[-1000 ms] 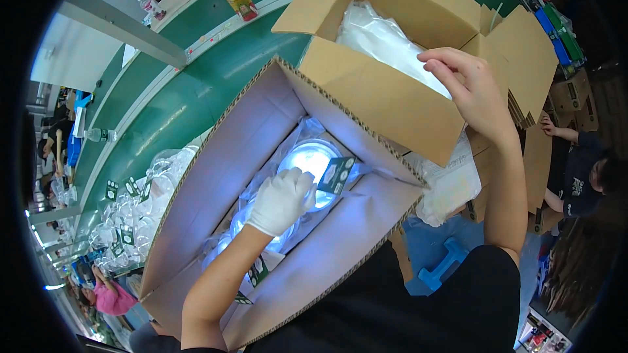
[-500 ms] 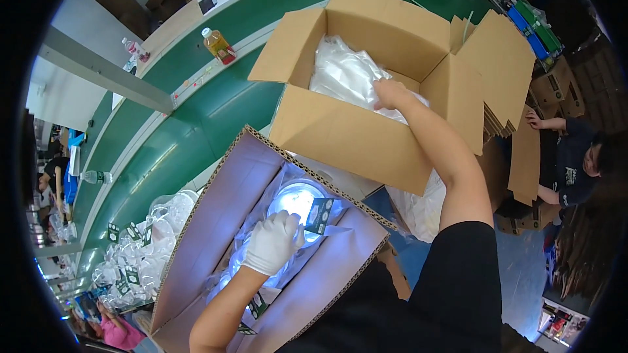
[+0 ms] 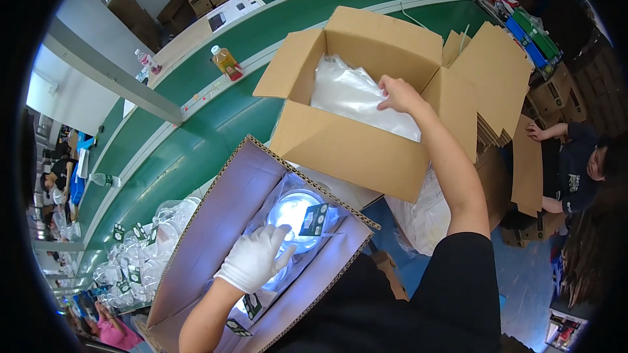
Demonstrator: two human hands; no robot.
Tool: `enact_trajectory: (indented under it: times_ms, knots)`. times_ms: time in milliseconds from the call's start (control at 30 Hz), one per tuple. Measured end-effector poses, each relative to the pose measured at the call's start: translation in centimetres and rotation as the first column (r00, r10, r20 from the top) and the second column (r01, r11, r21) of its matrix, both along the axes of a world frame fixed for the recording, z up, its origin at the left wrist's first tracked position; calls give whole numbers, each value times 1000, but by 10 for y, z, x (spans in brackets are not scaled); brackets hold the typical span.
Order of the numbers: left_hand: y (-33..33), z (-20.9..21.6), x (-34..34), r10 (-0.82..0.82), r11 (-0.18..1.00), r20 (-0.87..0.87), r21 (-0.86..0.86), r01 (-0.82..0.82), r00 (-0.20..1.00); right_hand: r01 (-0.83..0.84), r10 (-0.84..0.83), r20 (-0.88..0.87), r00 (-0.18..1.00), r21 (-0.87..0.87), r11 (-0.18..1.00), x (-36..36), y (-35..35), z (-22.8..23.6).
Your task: Test functionality of LED light fixtures and pack them into a cardboard box with protective plastic bags.
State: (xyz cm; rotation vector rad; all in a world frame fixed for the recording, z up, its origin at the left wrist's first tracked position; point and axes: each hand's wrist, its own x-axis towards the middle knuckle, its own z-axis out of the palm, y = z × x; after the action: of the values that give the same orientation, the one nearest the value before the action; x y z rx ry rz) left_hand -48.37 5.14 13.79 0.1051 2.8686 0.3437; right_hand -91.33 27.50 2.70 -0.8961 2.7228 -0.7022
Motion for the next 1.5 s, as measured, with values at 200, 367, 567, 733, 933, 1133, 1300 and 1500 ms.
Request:
enact_trajectory:
  times_ms: [200,367,567,733,933,1133,1300,1500]
  knots:
    - [-12,59,25,-8,1000,-62,-20,7,998,2,-5,14,1000,197,980,-4,-11,-32]
    - [-32,116,86,93,993,6,-73,-92,996,89,-88,128,988,2,996,-14,0,-40]
    - [-44,145,156,408,913,-85,18,-408,909,-44,112,-307,945,219,975,9,17,-28]
    - [-47,136,202,573,820,-124,67,-569,810,16,25,-182,983,224,974,32,-1,15]
    - [-54,117,241,719,692,-69,168,-703,691,132,-118,149,982,-90,987,28,-4,29]
    - [-54,111,243,698,711,-33,152,-687,715,1,-3,-76,997,-22,1000,12,11,-5]
    - [-51,103,249,714,694,-29,164,-701,700,106,-106,-23,994,29,994,13,14,0]
    - [-49,107,246,684,723,-8,137,-677,729,-52,0,-498,867,-91,995,29,13,13]
